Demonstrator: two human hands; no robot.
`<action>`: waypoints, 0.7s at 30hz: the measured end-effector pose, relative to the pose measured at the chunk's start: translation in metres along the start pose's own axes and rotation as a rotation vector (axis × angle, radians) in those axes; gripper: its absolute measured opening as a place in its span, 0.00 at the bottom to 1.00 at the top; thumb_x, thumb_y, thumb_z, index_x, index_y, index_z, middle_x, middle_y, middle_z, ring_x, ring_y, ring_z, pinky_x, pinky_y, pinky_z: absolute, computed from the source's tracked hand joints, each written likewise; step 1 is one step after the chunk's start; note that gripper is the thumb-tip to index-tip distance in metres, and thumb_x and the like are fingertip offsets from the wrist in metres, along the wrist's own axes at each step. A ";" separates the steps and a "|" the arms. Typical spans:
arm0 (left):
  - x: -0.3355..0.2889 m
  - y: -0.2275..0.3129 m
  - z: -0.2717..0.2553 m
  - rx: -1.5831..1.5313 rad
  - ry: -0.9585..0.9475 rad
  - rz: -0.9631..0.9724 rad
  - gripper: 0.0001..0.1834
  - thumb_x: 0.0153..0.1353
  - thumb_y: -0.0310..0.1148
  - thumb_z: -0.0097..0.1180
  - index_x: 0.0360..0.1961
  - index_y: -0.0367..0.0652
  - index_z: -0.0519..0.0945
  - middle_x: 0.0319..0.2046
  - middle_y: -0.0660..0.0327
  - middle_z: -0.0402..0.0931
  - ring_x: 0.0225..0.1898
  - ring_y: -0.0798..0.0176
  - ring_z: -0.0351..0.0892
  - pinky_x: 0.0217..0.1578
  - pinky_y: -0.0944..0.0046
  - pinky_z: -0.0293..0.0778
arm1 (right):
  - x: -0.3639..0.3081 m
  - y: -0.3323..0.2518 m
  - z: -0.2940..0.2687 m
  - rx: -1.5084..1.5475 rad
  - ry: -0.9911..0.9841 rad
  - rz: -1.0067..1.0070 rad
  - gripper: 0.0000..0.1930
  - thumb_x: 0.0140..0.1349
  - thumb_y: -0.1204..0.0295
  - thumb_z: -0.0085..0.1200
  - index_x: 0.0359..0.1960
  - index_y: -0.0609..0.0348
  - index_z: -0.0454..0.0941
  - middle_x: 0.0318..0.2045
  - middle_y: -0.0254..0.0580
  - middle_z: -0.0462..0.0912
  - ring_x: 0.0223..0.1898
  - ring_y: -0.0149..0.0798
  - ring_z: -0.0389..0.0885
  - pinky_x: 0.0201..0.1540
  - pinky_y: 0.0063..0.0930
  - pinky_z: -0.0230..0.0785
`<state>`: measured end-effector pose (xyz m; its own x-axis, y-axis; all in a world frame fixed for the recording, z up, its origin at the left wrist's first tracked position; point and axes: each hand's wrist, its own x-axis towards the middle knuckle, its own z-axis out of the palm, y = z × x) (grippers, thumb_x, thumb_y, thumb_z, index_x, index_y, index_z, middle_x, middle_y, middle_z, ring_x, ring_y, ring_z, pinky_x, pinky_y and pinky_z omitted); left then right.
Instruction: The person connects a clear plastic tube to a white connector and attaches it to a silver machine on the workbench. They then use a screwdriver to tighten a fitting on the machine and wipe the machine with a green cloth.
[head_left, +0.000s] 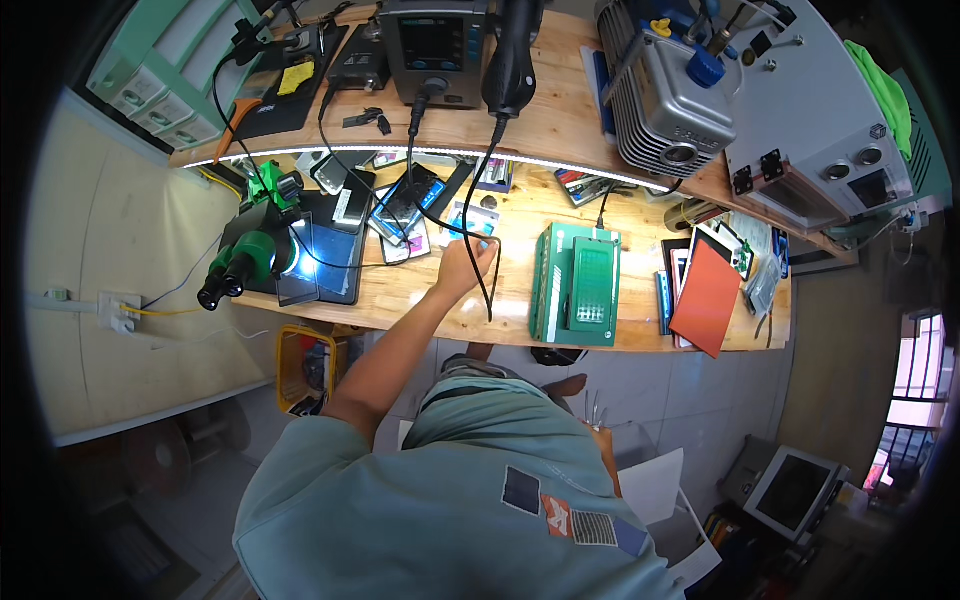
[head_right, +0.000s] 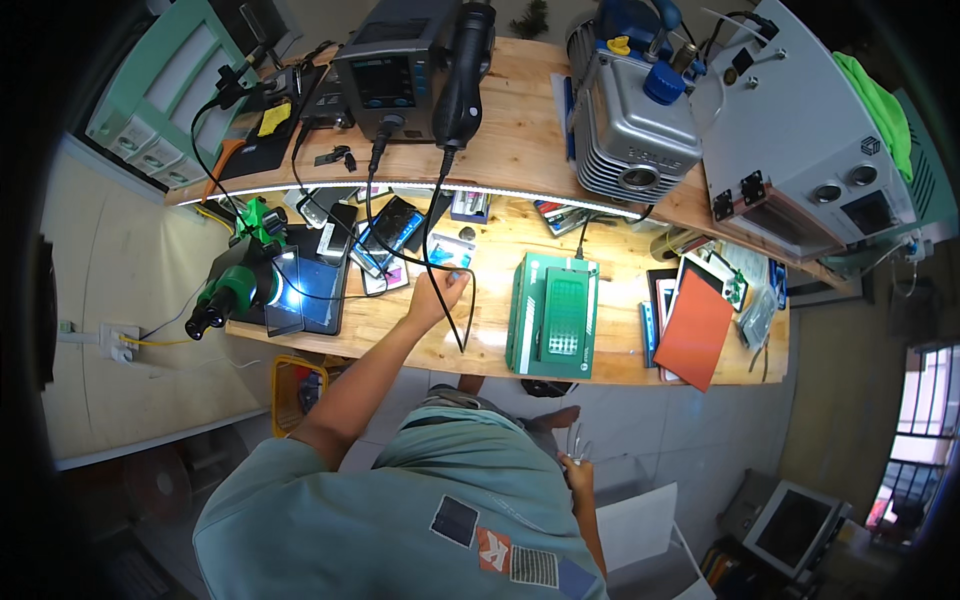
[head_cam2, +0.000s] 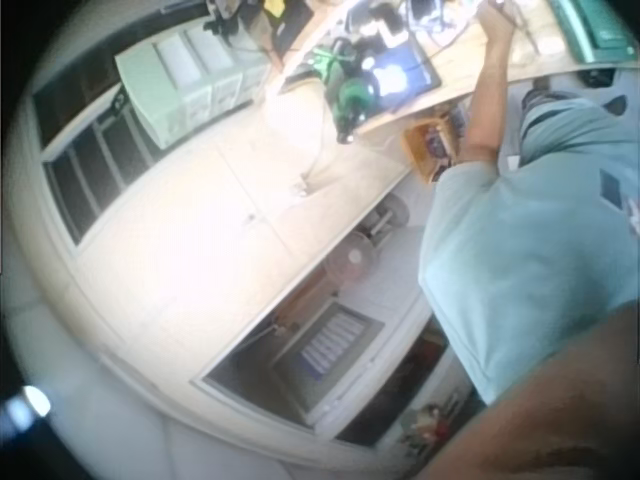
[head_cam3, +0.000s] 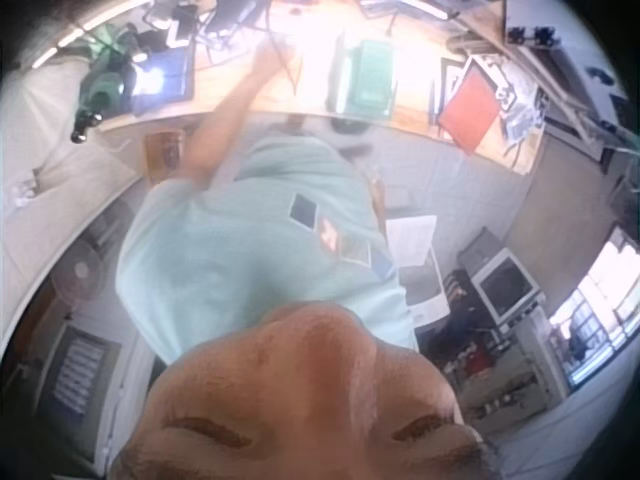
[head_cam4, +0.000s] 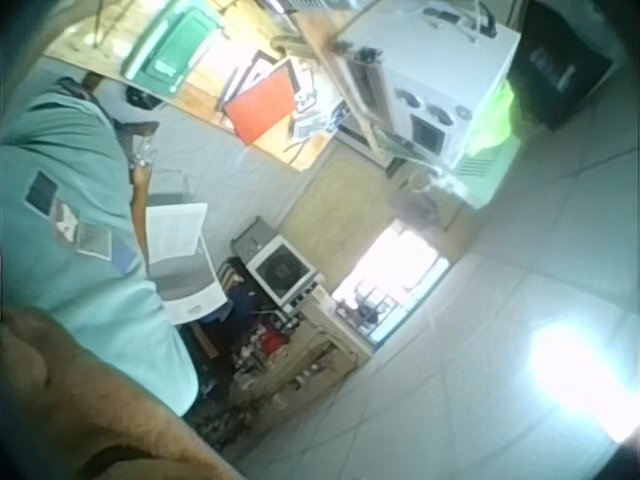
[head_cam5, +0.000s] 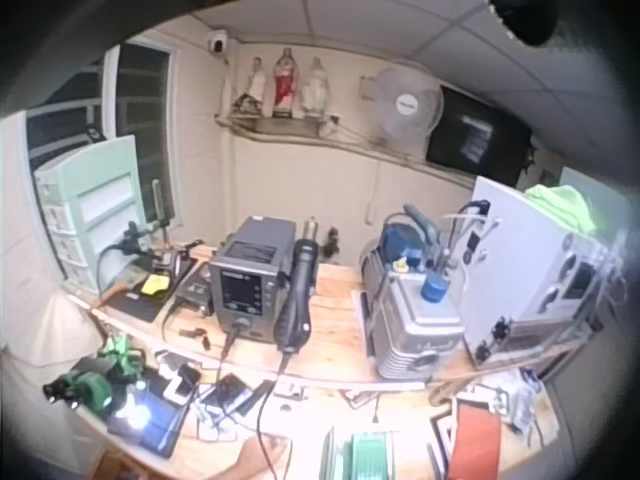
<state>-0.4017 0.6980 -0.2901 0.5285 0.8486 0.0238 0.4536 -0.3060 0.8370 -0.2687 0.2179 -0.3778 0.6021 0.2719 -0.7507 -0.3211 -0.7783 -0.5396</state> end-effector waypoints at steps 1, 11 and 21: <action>0.008 0.008 0.001 0.047 -0.029 0.014 0.12 0.59 0.36 0.57 0.36 0.37 0.81 0.24 0.48 0.80 0.24 0.47 0.80 0.27 0.53 0.74 | -0.004 0.001 -0.001 -0.006 0.011 0.016 0.20 0.53 0.60 0.68 0.14 0.53 0.70 0.08 0.31 0.68 0.07 0.27 0.62 0.10 0.27 0.51; 0.139 -0.012 0.070 0.452 -0.150 0.152 0.12 0.54 0.27 0.54 0.39 0.36 0.82 0.40 0.40 0.79 0.44 0.38 0.79 0.46 0.46 0.74 | -0.067 0.002 -0.044 0.030 0.139 0.208 0.19 0.56 0.58 0.64 0.20 0.62 0.78 0.14 0.35 0.74 0.16 0.28 0.70 0.20 0.31 0.61; 0.158 -0.005 0.087 0.563 -0.166 -0.124 0.10 0.51 0.25 0.54 0.34 0.35 0.83 0.39 0.40 0.80 0.43 0.39 0.81 0.45 0.47 0.77 | -0.093 0.129 -0.063 0.141 0.251 0.175 0.16 0.53 0.61 0.67 0.20 0.58 0.74 0.11 0.32 0.69 0.09 0.28 0.63 0.13 0.27 0.55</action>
<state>-0.2576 0.7962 -0.3382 0.5319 0.8277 -0.1792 0.8055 -0.4291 0.4087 -0.3204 0.0568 -0.3538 0.6846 -0.0205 -0.7287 -0.5230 -0.7101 -0.4714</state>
